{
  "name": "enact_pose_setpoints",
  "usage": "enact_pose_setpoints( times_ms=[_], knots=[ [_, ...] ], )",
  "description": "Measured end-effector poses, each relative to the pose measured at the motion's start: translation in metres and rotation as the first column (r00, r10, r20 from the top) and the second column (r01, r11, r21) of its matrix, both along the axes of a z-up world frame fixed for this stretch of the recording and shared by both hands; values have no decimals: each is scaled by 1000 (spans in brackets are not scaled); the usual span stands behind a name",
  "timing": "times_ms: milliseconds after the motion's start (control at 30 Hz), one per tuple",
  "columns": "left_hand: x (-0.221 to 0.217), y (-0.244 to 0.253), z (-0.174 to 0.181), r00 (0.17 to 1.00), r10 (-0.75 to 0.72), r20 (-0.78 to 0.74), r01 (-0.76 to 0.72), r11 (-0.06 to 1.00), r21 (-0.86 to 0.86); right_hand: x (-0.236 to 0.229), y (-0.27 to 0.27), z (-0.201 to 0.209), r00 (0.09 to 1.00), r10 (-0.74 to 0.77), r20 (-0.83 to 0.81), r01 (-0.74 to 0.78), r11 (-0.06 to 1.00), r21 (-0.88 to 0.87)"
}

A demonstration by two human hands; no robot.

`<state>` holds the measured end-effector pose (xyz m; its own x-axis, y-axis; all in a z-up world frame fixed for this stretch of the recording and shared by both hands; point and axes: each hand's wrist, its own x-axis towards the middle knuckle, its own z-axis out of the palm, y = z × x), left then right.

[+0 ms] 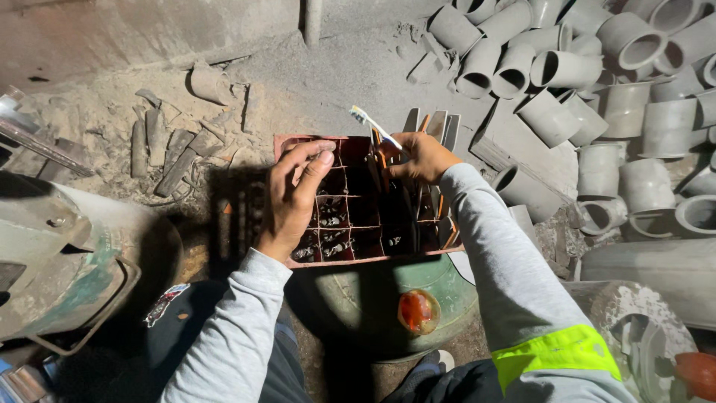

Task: The person sits on the floor and uses a toothbrush to apply orange paint from a small container onto curved plastic pieces. They repeatedly dip the brush into the paint and coat the surfaces of several pieces, placing finished ones into a red crate.

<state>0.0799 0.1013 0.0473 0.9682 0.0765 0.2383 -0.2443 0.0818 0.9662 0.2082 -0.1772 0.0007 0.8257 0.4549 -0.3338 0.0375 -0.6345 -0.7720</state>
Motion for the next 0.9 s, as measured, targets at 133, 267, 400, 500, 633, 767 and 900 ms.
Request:
enact_pose_setpoints(
  times_ms=[133,267,400,500,633,767,900],
  knots=[
    [2,-4,-2,996,-61,-62,55,994,-96,-2,0,-6,999,-14,33,16,998,-57],
    [1,-4,-3,996,-77,-32,73,991,-109,-7,4,-4,984,33,177,-15,995,-103],
    [-1,-5,-3,996,-88,33,90,993,-72,-18,12,21,970,5,244,34,987,-157],
    [-4,-7,-1,994,-89,61,90,996,-11,-37,7,61,942,-77,327,115,989,-97],
    [-13,-19,1,991,-131,27,131,991,-12,-94,-25,121,834,-134,535,102,991,89],
    [-40,-55,-1,982,-136,134,90,949,303,-187,-67,145,814,-379,440,344,925,160],
    [-91,-123,-32,907,-359,220,202,829,522,-273,-122,120,666,-620,414,568,782,257]
  ],
)
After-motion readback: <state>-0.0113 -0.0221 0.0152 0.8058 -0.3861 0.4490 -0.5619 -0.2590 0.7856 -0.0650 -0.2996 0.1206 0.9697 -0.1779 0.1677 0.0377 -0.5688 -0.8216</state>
